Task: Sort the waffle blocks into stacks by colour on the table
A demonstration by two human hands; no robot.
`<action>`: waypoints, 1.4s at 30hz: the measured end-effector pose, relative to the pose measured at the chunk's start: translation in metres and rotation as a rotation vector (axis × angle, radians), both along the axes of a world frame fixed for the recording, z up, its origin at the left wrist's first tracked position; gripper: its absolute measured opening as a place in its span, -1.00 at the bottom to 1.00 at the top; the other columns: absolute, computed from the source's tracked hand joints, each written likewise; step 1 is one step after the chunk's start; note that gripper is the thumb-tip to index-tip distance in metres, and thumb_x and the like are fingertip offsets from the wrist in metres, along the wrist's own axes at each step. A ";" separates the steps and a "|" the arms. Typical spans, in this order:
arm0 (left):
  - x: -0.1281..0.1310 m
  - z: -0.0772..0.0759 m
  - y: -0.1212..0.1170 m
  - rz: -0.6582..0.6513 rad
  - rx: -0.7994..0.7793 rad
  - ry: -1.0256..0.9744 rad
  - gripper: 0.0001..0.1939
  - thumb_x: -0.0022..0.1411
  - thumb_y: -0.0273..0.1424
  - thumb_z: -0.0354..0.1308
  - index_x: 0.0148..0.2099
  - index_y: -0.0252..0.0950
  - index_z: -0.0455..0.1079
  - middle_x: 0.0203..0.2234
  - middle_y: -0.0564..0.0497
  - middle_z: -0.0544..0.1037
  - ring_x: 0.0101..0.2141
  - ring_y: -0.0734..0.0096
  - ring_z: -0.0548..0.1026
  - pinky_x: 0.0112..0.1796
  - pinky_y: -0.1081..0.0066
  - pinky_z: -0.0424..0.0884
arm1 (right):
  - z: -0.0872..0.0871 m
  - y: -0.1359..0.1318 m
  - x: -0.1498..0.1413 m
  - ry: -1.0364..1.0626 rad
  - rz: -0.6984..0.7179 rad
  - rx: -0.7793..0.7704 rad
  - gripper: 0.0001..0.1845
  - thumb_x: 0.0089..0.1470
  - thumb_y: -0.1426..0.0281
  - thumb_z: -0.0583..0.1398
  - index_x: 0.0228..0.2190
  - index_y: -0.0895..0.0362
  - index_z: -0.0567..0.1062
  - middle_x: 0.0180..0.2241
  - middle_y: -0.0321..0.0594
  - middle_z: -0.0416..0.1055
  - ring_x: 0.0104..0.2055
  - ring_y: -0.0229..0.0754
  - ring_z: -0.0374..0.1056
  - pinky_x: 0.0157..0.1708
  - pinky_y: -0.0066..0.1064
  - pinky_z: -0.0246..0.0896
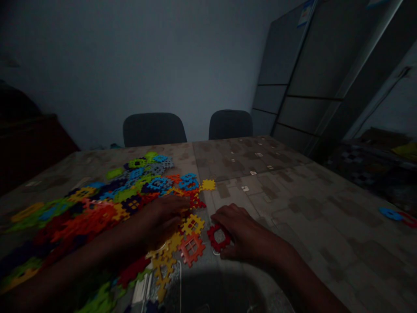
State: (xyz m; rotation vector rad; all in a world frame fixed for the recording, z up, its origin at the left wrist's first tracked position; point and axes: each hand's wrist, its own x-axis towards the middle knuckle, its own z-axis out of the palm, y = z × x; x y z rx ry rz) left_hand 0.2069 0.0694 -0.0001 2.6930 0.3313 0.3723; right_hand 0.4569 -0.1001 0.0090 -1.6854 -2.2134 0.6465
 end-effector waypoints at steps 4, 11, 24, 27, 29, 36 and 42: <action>-0.015 -0.006 0.008 0.142 -0.022 -0.017 -0.77 0.32 -0.47 0.04 -0.01 -0.21 0.38 -0.09 -0.06 0.54 -0.07 0.20 0.48 -0.05 0.23 0.39 | -0.002 0.002 -0.006 0.007 0.008 -0.049 -0.30 -0.12 0.45 0.37 0.09 0.05 0.34 0.07 -0.12 0.29 0.10 0.00 0.17 0.10 -0.17 0.10; -0.011 -0.002 0.002 0.059 -0.002 -0.012 -0.77 0.30 -0.48 0.05 -0.03 -0.22 0.41 -0.11 -0.06 0.54 -0.07 0.19 0.46 -0.02 0.17 0.37 | -0.006 0.004 -0.010 -0.056 -0.067 0.026 -0.56 -0.12 0.39 0.40 -0.16 0.06 0.43 -0.14 -0.20 0.35 -0.07 -0.03 0.23 -0.06 -0.23 0.17; -0.010 -0.004 -0.005 0.033 -0.017 -0.034 -0.78 0.31 -0.53 0.04 -0.05 -0.21 0.40 -0.12 -0.04 0.52 -0.08 0.20 0.44 -0.02 0.14 0.31 | 0.015 0.001 0.000 -0.209 -0.349 0.091 -0.71 -0.02 0.22 0.34 -0.34 0.11 0.43 -0.28 -0.13 0.41 -0.25 -0.03 0.29 -0.26 -0.23 0.17; 0.000 -0.001 -0.015 0.047 0.003 -0.017 -0.81 0.31 -0.51 0.06 -0.08 -0.21 0.42 -0.13 -0.04 0.53 -0.08 0.19 0.44 -0.03 0.15 0.31 | 0.012 0.002 -0.007 -0.267 -0.395 0.072 -0.71 -0.02 0.18 0.33 -0.38 0.10 0.43 -0.33 -0.13 0.42 -0.31 -0.04 0.30 -0.31 -0.23 0.15; 0.013 0.000 -0.024 0.036 0.028 0.006 -0.86 0.30 -0.50 0.08 -0.14 -0.22 0.43 -0.15 -0.04 0.53 -0.09 0.18 0.44 -0.01 0.14 0.30 | 0.011 0.002 -0.006 -0.299 -0.428 0.073 -0.70 0.01 0.14 0.30 -0.39 0.10 0.43 -0.34 -0.11 0.43 -0.31 -0.03 0.31 -0.33 -0.22 0.16; 0.052 -0.004 -0.052 -0.021 0.098 0.105 -0.95 0.21 -0.45 0.19 -0.23 -0.29 0.43 -0.14 -0.08 0.51 -0.06 0.10 0.42 0.06 0.04 0.22 | 0.006 -0.003 0.022 -0.331 -0.436 -0.073 -0.71 0.15 0.13 0.18 -0.26 0.10 0.48 -0.25 -0.04 0.50 -0.25 0.03 0.41 -0.29 -0.18 0.24; 0.049 -0.003 -0.057 -0.044 0.080 0.127 -0.91 0.28 -0.45 0.12 -0.18 -0.25 0.45 -0.13 -0.07 0.51 -0.06 0.12 0.44 0.08 0.02 0.20 | -0.014 -0.002 0.046 -0.155 -0.097 0.026 -0.55 0.17 0.57 0.09 0.06 0.03 0.40 0.01 -0.08 0.40 0.01 -0.06 0.29 -0.01 -0.23 0.19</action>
